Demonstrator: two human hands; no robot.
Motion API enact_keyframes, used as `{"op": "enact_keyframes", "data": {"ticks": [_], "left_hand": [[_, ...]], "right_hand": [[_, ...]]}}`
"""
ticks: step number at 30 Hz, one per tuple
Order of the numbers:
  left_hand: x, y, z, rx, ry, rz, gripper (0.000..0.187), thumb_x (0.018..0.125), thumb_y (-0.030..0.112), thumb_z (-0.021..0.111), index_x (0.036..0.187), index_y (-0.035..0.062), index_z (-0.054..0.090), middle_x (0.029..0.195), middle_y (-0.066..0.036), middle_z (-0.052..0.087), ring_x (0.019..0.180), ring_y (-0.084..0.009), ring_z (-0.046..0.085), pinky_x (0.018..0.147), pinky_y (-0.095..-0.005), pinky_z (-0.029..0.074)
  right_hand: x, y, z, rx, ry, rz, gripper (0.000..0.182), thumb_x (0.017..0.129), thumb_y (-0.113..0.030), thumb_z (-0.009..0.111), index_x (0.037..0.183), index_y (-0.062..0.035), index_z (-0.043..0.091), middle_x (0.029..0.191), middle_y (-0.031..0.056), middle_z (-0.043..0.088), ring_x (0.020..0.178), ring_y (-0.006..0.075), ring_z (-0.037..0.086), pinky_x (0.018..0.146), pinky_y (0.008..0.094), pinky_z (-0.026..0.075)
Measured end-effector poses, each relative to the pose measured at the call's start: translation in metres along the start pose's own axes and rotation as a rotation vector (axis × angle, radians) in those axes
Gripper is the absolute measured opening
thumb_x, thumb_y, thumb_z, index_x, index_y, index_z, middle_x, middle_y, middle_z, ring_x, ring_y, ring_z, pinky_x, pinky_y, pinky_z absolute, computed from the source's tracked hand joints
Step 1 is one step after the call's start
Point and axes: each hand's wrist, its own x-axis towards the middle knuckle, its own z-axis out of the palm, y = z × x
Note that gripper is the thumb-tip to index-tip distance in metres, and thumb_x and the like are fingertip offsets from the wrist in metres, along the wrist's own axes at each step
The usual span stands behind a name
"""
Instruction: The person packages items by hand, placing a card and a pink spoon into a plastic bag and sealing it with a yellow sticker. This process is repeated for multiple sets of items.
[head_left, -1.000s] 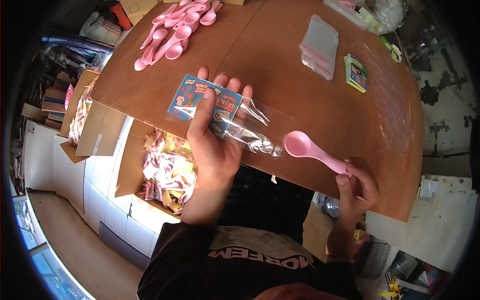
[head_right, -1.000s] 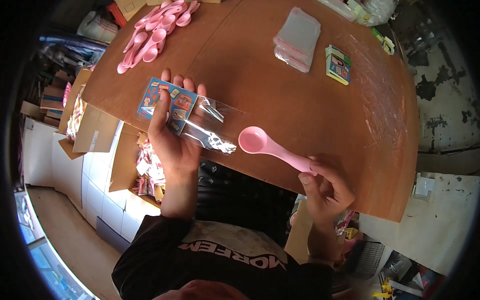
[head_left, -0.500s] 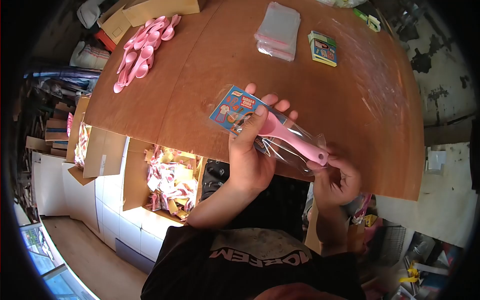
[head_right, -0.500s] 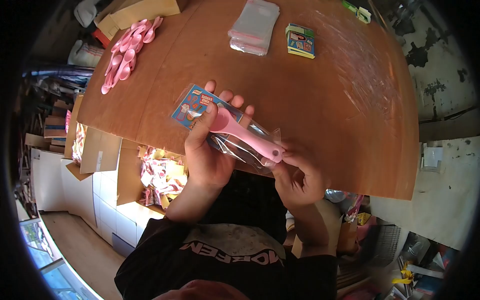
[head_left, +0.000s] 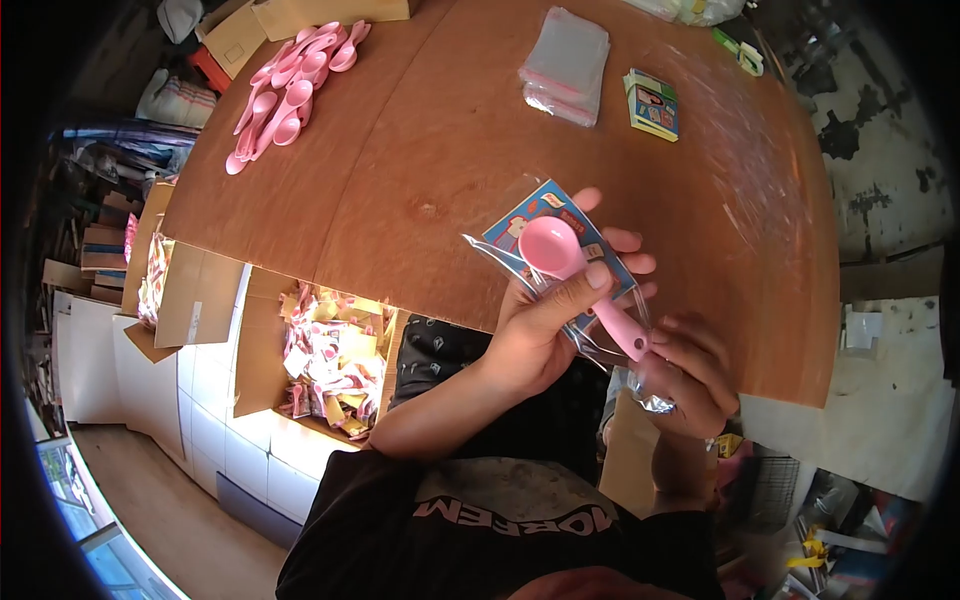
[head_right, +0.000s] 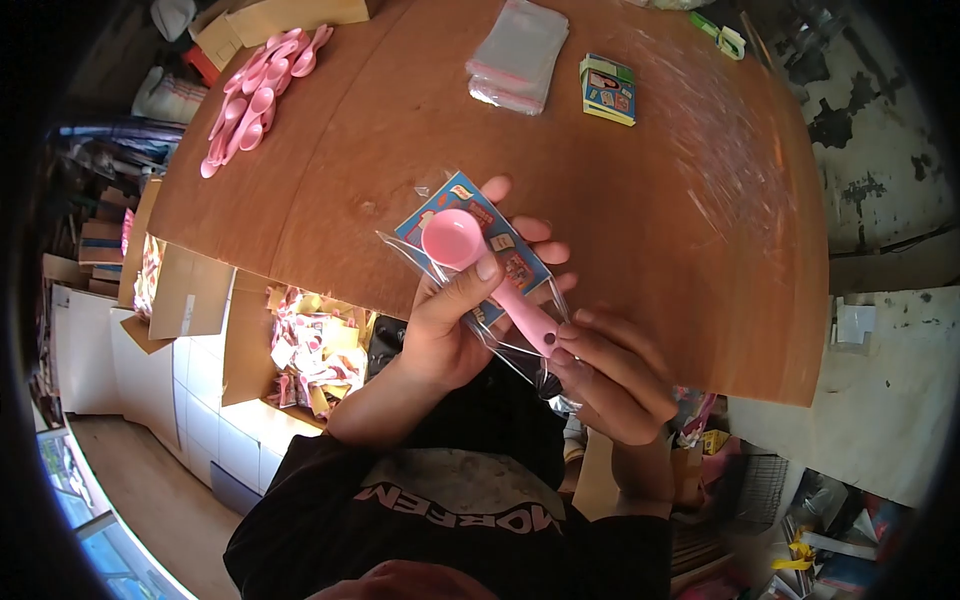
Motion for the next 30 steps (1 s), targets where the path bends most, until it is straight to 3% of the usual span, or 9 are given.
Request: {"op": "enact_keyframes", "data": {"ticks": [6,10,12,15,20,22,23,27,30], "left_hand": [[0.001,0.011,-0.005,0.154,0.065,-0.024,0.079,0.091,0.039,0.059,0.148,0.0065,0.015,0.147,-0.018,0.029,0.138,-0.0325,0.028,0.111,-0.0486,0.027],[0.003,0.025,0.001,0.514,0.294,0.358,0.079,0.091,0.028,0.057,0.150,0.0044,0.009,0.152,-0.016,0.020,0.143,-0.0286,0.018,0.115,-0.0440,0.013],[0.007,0.030,0.003,0.582,0.286,0.451,0.072,0.090,0.021,0.056,0.148,0.0023,0.017,0.151,-0.016,0.024,0.141,-0.0279,0.022,0.115,-0.0439,0.015],[0.011,0.049,0.008,0.853,-0.022,0.422,0.059,0.086,0.012,0.066,0.137,-0.0022,0.039,0.140,-0.018,0.038,0.135,-0.0295,0.034,0.110,-0.0418,0.025],[0.032,0.069,0.025,1.267,-0.171,0.614,0.062,0.079,0.013,0.074,0.131,-0.0041,0.045,0.130,-0.020,0.047,0.127,-0.0317,0.044,0.105,-0.0389,0.034],[0.041,0.077,0.023,1.246,-0.236,0.563,0.055,0.079,0.013,0.075,0.125,-0.0048,0.050,0.120,-0.021,0.056,0.118,-0.0285,0.053,0.099,-0.0382,0.041],[0.040,0.074,0.029,0.996,-0.186,0.442,0.040,0.085,0.012,0.070,0.118,-0.0061,0.057,0.107,-0.017,0.066,0.101,-0.0215,0.063,0.088,-0.0327,0.049],[0.036,0.086,0.035,0.895,-0.163,0.262,0.022,0.095,0.008,0.057,0.111,-0.0060,0.063,0.098,-0.011,0.069,0.085,-0.0127,0.066,0.074,-0.0240,0.054],[0.032,0.088,0.041,0.972,-0.130,0.213,0.022,0.094,0.005,0.056,0.109,-0.0093,0.063,0.093,-0.014,0.069,0.081,-0.0160,0.067,0.074,-0.0270,0.055]], "right_hand": [[0.048,0.005,-0.039,-0.130,0.058,0.027,0.020,0.070,0.006,0.073,0.087,0.0045,0.063,0.087,0.0165,0.065,0.078,0.0308,0.063,0.068,0.0363,0.053],[0.088,0.013,-0.053,-0.212,0.302,0.100,0.009,0.075,0.004,0.069,0.083,0.0048,0.065,0.085,0.0154,0.065,0.075,0.0296,0.063,0.068,0.0326,0.051],[0.117,0.023,-0.049,-0.344,-0.122,0.154,0.011,0.077,0.000,0.070,0.086,0.0053,0.065,0.086,0.0113,0.066,0.076,0.0219,0.065,0.068,0.0295,0.052],[0.136,0.034,-0.037,-0.121,-0.313,0.114,0.011,0.080,-0.001,0.069,0.088,0.0051,0.065,0.087,0.0087,0.068,0.076,0.0145,0.066,0.068,0.0261,0.052],[0.144,0.025,-0.013,0.232,-0.299,0.296,0.008,0.083,0.002,0.066,0.091,0.0039,0.066,0.085,0.0096,0.069,0.075,0.0133,0.066,0.066,0.0248,0.054],[0.142,0.025,-0.009,0.268,-0.285,0.275,0.008,0.084,0.003,0.065,0.092,0.0037,0.066,0.085,0.0094,0.069,0.073,0.0128,0.066,0.065,0.0237,0.054],[0.142,0.025,-0.007,0.304,-0.288,0.264,0.009,0.084,0.002,0.065,0.093,0.0037,0.066,0.085,0.0091,0.069,0.072,0.0126,0.066,0.064,0.0233,0.054],[0.137,0.026,-0.004,0.292,-0.245,0.237,0.012,0.082,0.000,0.067,0.094,-0.0001,0.067,0.084,0.0077,0.068,0.070,0.0142,0.066,0.061,0.0243,0.053],[0.140,0.021,-0.007,0.095,-0.208,0.095,0.017,0.078,0.001,0.069,0.094,-0.0010,0.068,0.088,0.0081,0.066,0.075,0.0182,0.064,0.065,0.0270,0.051]]}}
